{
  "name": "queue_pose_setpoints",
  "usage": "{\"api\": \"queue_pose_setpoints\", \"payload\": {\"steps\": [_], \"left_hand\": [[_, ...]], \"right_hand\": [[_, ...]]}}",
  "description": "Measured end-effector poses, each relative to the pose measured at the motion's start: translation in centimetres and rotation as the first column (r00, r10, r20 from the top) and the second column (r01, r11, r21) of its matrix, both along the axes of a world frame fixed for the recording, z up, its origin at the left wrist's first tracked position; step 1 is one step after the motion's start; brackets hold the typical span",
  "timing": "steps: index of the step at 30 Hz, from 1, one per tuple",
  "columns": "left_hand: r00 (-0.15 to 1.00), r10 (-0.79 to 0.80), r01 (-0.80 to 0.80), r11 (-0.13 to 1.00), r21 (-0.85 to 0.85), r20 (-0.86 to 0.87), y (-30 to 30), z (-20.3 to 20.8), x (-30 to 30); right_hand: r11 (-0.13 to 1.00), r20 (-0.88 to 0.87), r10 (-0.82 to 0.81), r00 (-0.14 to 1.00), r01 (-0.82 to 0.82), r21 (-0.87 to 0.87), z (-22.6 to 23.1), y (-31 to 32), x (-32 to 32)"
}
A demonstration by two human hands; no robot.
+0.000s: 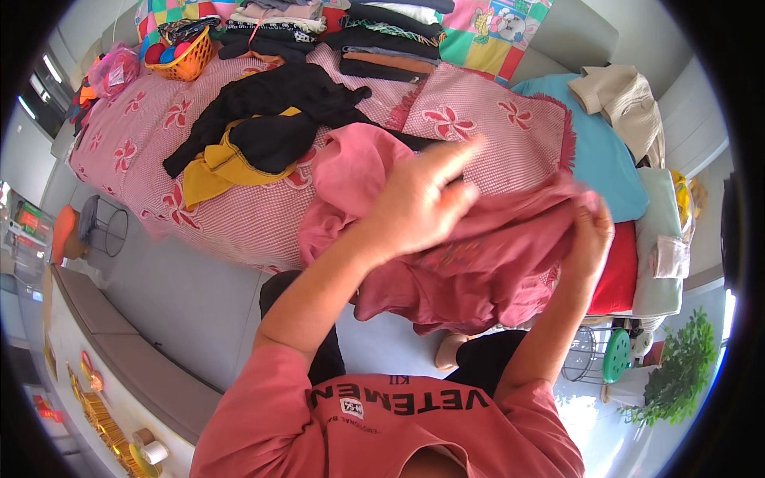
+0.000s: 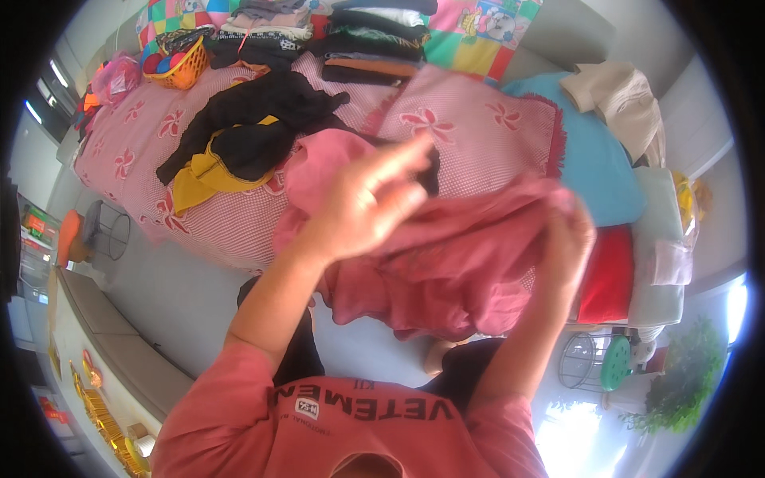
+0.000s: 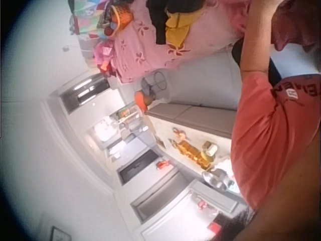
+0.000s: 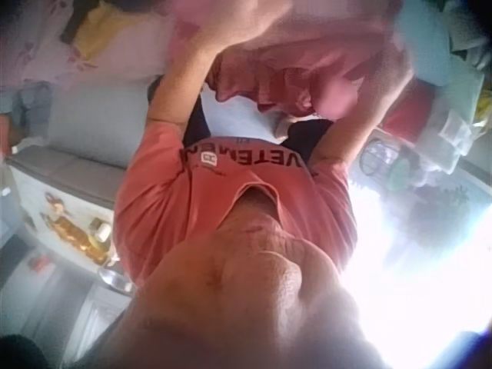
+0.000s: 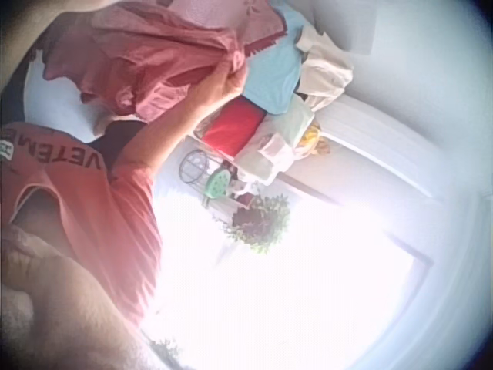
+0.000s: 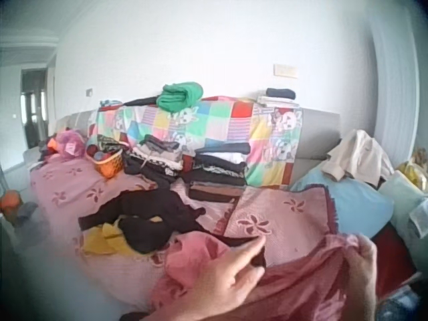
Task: The person folds several garments on a bed, including a white cloth, a dark blue garment, and a pink t-shirt. They smooth and fold each item neatly, placing them in a stack on the bed.
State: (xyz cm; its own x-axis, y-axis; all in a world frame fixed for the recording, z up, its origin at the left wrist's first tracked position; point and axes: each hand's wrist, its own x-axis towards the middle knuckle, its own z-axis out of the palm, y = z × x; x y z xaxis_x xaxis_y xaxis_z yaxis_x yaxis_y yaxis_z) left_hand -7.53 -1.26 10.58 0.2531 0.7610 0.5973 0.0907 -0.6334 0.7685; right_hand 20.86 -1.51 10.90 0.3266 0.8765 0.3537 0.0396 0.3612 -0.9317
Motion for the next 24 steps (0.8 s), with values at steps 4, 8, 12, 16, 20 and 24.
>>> {"api": "queue_pose_setpoints", "payload": {"steps": [4, 8, 12, 16, 20, 24], "left_hand": [[0.733, 0.474, -0.515, 0.855, 0.056, -0.489, 3.1, -2.1, -4.8], [0.398, 0.64, -0.702, 0.674, 0.231, -0.657, 4.8, -7.6, -7.7], [0.526, 0.522, -0.653, 0.754, 0.074, -0.672, 4.7, -7.9, -7.4], [0.601, 0.594, -0.619, 0.769, 0.16, -0.535, 4.5, -8.2, -7.9], [0.732, 0.599, -0.526, 0.8, 0.29, -0.326, 4.0, -6.7, -5.6], [0.833, 0.502, -0.403, 0.838, 0.368, -0.233, 2.1, -6.0, -3.0]], "right_hand": [[0.983, -0.198, -0.156, 0.968, 0.172, 0.064, -0.5, 1.5, 5.1], [0.945, -0.068, -0.304, 0.95, 0.291, -0.147, -4.7, 2.2, 11.8], [0.744, 0.612, -0.499, 0.614, 0.665, -0.06, -7.9, 3.3, 14.6], [0.85, 0.627, -0.471, 0.621, 0.508, 0.136, -6.0, 2.3, 4.4], [0.995, 0.426, 0.073, 0.902, -0.037, -0.091, -7.3, 0.9, -1.6], [0.828, -0.016, 0.484, 0.875, -0.463, -0.316, -6.3, -1.5, -6.8]]}}
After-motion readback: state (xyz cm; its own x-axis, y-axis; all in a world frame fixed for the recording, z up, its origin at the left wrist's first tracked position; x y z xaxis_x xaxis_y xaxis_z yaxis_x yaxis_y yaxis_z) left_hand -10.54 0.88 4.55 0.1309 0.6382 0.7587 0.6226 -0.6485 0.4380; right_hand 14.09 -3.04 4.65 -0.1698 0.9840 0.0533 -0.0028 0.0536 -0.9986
